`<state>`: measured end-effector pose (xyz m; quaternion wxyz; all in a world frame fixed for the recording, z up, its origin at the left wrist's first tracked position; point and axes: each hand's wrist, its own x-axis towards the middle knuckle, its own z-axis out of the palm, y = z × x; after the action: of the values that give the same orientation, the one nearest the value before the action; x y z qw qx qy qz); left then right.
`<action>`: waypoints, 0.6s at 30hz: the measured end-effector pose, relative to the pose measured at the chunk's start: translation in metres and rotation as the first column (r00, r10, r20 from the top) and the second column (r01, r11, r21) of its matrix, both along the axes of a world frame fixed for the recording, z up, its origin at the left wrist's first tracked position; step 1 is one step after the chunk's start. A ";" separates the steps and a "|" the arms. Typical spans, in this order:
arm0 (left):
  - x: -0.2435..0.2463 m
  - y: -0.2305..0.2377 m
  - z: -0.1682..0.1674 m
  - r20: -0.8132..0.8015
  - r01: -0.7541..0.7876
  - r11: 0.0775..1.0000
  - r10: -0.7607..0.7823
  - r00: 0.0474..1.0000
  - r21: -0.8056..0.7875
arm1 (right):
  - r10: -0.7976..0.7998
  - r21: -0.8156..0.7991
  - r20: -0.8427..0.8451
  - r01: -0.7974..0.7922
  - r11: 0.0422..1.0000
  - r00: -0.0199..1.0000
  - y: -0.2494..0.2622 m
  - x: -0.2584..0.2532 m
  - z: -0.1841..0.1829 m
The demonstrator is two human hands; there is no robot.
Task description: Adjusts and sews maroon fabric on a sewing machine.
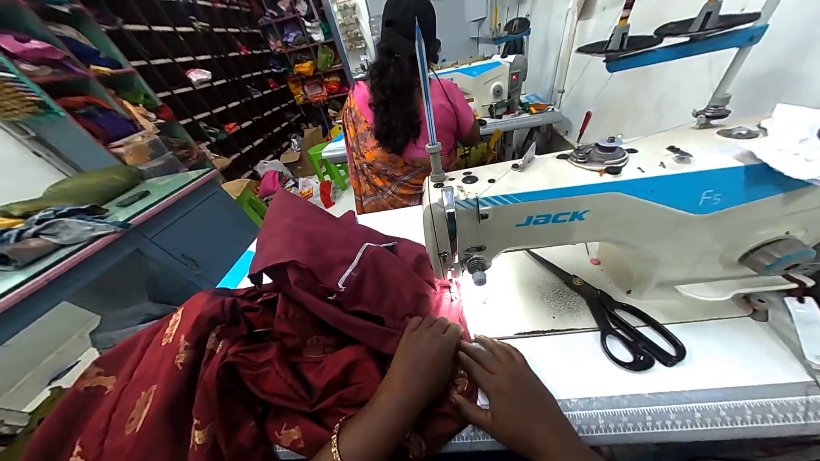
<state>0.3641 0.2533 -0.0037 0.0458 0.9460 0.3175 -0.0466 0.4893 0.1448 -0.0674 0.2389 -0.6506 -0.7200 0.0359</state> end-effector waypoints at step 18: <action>-0.004 0.031 -0.042 0.404 0.190 0.966 -0.247 0.881 0.175 | -0.021 -0.078 -0.013 0.020 0.997 1.000 0.001 0.001 0.005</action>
<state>0.3597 0.2841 -0.0456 0.0462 0.9642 0.1936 0.1750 0.4900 0.1456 -0.0621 0.2187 -0.6666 -0.7096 0.0657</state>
